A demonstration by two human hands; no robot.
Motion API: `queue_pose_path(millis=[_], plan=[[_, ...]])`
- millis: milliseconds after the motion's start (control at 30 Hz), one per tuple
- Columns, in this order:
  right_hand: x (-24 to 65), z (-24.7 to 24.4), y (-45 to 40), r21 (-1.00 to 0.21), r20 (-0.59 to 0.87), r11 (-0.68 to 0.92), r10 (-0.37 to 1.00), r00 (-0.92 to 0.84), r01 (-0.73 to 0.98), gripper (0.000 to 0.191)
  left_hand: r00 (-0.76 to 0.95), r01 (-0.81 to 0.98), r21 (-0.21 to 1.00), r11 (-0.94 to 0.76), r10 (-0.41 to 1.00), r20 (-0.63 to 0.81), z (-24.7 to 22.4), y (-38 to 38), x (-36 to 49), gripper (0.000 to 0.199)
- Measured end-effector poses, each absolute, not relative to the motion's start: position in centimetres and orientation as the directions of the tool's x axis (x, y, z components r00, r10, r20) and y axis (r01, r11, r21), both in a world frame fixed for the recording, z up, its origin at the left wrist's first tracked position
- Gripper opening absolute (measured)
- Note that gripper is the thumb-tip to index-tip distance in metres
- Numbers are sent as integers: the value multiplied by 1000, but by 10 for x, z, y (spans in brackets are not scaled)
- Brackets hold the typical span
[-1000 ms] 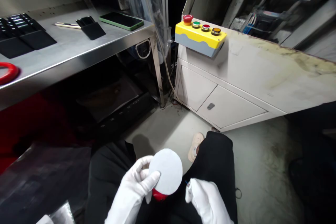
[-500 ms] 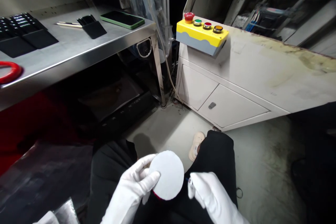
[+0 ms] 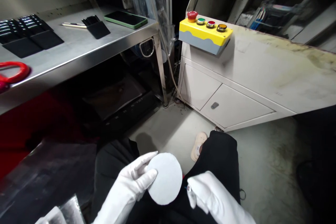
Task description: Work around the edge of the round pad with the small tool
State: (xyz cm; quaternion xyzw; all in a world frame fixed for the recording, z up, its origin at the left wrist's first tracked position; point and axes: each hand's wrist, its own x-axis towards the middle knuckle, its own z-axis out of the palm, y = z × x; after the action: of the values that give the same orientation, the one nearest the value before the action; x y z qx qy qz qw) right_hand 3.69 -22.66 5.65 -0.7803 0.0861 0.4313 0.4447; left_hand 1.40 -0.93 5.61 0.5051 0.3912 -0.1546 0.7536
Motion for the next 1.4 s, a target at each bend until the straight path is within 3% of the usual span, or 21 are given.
queue_pose_path(millis=[167, 333, 533, 667, 767, 900, 1267, 1400], plan=[[45, 32, -234, -724, -686, -527, 475, 552, -445, 56, 666, 627, 668, 400, 169, -726, 50, -3, 15, 76], [50, 21, -238, -746, -664, -457, 566, 488, -484, 60, 680, 641, 667, 380, 123, -723, 44, 1, 5, 72], [54, 18, -238, -781, -601, -329, 627, 496, -530, 58, 695, 657, 633, 410, -4, -719, 42, 2, -4, 47], [62, 20, -236, -794, -541, -326, 763, 353, -513, 58, 668, 687, 613, 390, -6, -744, 48, 2, -2, 46], [66, 21, -235, -780, -583, -348, 706, 402, -520, 58, 703, 681, 650, 338, -50, -710, 51, 1, 0, 43], [69, 20, -232, -804, -515, -316, 793, 325, -503, 58, 694, 698, 641, 320, -77, -716, 49, 2, 1, 42], [82, 24, -227, -794, -550, -352, 763, 339, -496, 50, 698, 711, 658, 248, -143, -701, 46, 6, -3, 39], [86, 22, -226, -804, -503, -356, 835, 225, -477, 48, 706, 708, 682, 184, -144, -694, 43, 5, -3, 37]])
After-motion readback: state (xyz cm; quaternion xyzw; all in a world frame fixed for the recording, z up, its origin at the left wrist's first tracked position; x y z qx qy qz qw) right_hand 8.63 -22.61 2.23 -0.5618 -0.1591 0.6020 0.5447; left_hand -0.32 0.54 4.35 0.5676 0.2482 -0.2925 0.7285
